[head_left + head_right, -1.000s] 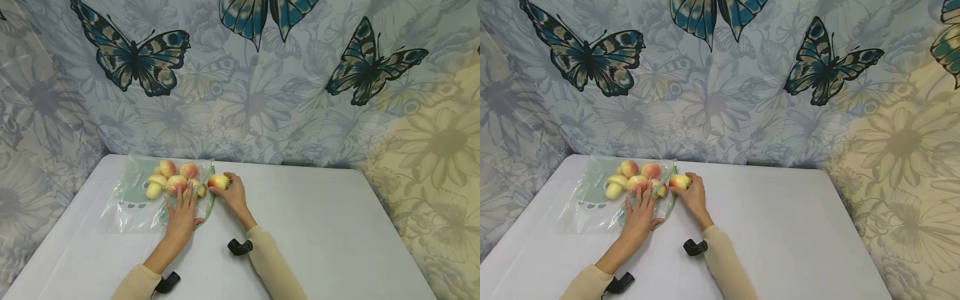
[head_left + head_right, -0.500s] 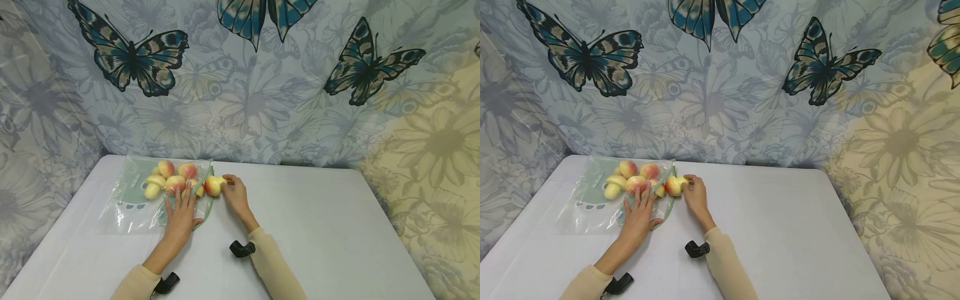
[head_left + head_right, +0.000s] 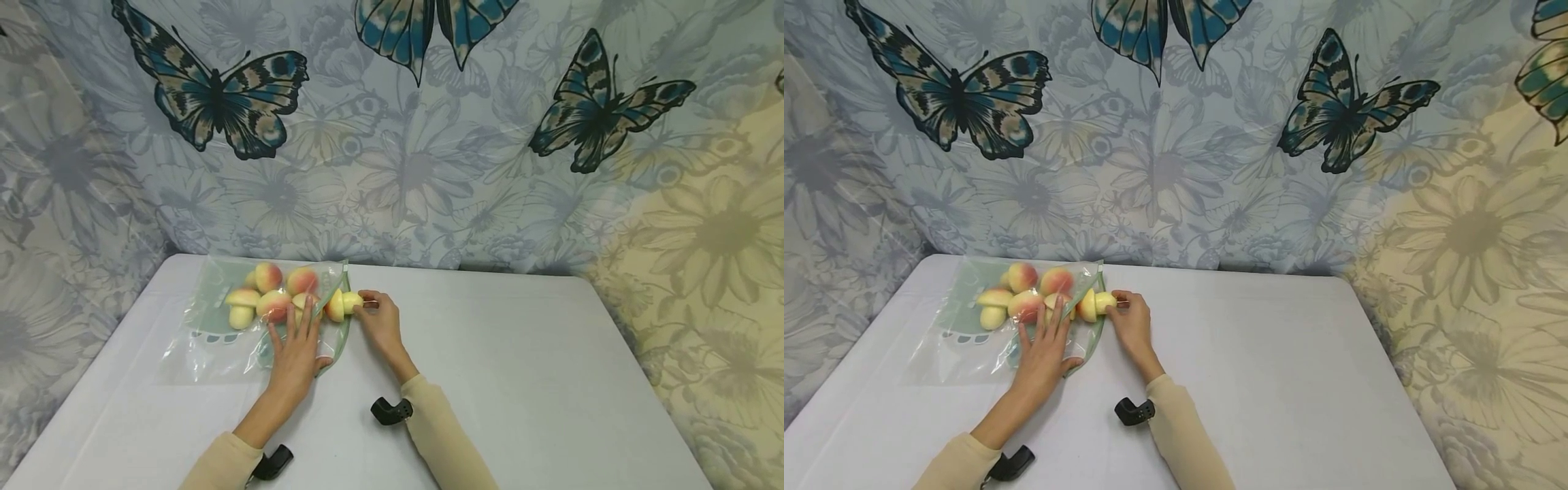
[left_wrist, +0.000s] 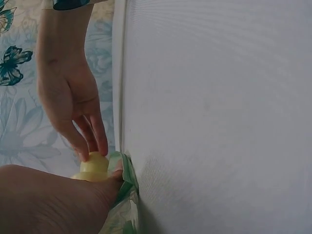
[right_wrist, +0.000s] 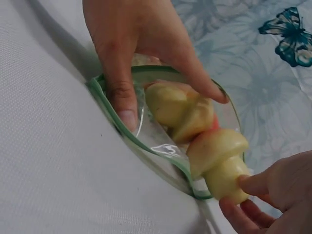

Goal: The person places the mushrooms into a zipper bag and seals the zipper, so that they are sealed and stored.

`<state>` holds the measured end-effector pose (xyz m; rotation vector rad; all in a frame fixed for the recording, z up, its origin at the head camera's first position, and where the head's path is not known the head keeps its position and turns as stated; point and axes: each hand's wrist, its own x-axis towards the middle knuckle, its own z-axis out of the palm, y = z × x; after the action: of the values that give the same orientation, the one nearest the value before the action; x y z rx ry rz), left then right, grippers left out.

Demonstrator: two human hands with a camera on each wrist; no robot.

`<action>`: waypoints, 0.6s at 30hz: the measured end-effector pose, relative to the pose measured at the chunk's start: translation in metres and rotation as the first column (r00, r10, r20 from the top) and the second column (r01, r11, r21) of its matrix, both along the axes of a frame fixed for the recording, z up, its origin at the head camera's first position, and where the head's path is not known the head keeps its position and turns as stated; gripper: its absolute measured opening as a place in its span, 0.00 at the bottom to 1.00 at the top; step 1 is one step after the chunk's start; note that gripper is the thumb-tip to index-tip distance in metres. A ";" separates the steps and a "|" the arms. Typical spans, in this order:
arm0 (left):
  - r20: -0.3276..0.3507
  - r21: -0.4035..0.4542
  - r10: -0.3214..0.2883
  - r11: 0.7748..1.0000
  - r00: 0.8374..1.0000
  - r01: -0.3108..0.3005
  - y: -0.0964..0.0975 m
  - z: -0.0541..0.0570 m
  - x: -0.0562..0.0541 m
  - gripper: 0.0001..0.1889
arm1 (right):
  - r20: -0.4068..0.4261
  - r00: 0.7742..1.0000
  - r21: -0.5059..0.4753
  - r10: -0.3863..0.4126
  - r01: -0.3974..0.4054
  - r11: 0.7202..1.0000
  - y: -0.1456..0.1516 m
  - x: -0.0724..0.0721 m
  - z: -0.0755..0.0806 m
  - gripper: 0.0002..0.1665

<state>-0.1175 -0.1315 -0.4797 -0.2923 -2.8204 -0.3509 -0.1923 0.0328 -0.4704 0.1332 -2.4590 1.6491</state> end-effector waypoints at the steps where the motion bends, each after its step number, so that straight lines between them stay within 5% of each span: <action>1: -0.002 -0.003 -0.001 1.000 1.000 0.001 0.001 0.000 0.000 0.48 | -0.012 1.000 0.007 0.000 0.000 1.000 0.001 0.000 0.000 0.15; 14: -0.020 -0.025 0.006 1.000 1.000 -0.006 0.000 -0.001 0.000 0.48 | -0.101 0.994 -0.014 0.041 -0.043 0.999 0.006 -0.001 -0.001 0.10; 18: -0.014 -0.030 0.008 1.000 1.000 -0.008 0.000 -0.002 0.000 0.48 | -0.046 0.998 0.010 0.045 -0.045 0.999 0.004 -0.002 0.000 0.09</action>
<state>-0.1178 -0.1311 -0.4813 -0.2889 -2.8149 -0.3041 -0.1943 0.0369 -0.4700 0.2273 -2.4468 1.6333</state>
